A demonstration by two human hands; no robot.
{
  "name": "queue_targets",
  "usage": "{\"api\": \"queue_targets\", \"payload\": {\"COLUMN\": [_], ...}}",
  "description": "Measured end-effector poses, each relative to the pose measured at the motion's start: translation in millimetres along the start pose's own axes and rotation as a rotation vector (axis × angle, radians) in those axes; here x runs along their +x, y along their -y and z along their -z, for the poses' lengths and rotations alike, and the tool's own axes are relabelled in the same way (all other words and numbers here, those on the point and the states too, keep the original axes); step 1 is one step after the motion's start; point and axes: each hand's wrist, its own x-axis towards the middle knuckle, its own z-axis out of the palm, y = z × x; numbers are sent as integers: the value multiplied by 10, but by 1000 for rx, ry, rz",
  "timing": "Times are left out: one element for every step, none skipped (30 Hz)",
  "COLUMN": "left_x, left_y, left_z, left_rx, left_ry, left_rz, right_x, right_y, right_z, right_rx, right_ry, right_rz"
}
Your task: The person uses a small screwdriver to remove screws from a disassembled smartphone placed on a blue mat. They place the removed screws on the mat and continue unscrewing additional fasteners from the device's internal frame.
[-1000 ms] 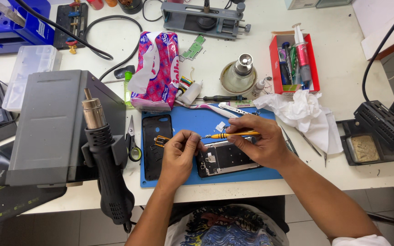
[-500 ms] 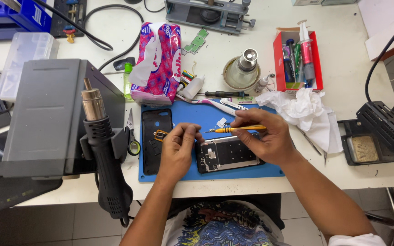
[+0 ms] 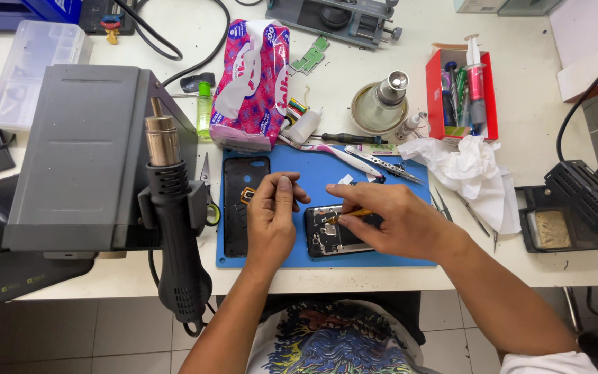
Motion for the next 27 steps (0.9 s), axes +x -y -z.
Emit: {"api": "queue_targets", "payload": {"left_x": [-12, -14, -15, -15, -17, -20, -20, -19, -17, -15, -18, -22, -16, -18, -19, -20, -6, 9, 21, 8, 5, 1, -6, -11, -6, -8, -12], "left_y": [-18, -28, -37, -46, -42, -39, -37, -44, -52, -58, -63, -68, -73, -45, -19, 7, 49, 93, 136, 133, 130, 125, 121, 115, 106, 103, 102], "left_z": [1, 4, 3, 1, 0, -2, 0, 2, 5, 7, 13, 16, 13, 10, 5, 0, 3, 6, 11, 11, 10, 8, 27, 46, 59, 49, 39], "left_rx": [10, 8, 15, 22, 19, 23, 28, 27, 26, 26, 26, 28, 29, 28, 4, -19, -18, -67, -116, -114, -127, -139, -137, -100, -65, -63, -62], "left_ry": [4, 2, 1, -1, -2, 1, 3, 1, -1, -4, -4, -3, 0, 2, 0, -2, 0, 6, 14, 18, 7, -4, 1, -7, -13, -7, -9], "left_rz": [-1, -1, -3, -5, -5, -15, -26, -27, -27, -28, -27, -26, -27, -28, -14, -1, -2, 9, 22, 23, 19, 16, 15, 8, 1, -2, -5], "right_x": [10, 19, 25, 30, 24, 17, 14, 18, 24, 28, 52, 74, 98, 147, 196, 244, 288, 331, 369, 406, 444, 483, 496, 511, 531, 532, 541], "right_y": [17, 24, 30, 36, 7, -21, -52, -50, -48, -48, -15, 16, 47, 127, 208, 289, 318, 346, 375, 399, 422, 447, 433, 421, 409, 413, 416], "right_z": [0, -4, -6, -7, -16, -23, -33, -32, -32, -31, -33, -33, -26, 4, 35, 67, 67, 69, 67, 57, 49, 43, 19, -2, -15, 2, 20], "right_rx": [-6, -7, -14, -21, -23, -44, -64, -65, -69, -73, -73, -102, -132, -134, -162, -190, -190, -234, -278, -277, -350, -424, -424, -493, -563, -565, -493], "right_ry": [8, 11, 15, 18, 20, 31, 41, 42, 60, 78, 79, 108, 134, 133, 187, 241, 239, 306, 372, 369, 384, 399, 393, 380, 366, 360, 401], "right_rz": [-6, -7, -8, -9, -9, -16, -22, -21, -19, -18, -19, 2, 23, 22, 56, 89, 89, 79, 68, 65, 98, 130, 129, 148, 166, 164, 129]}}
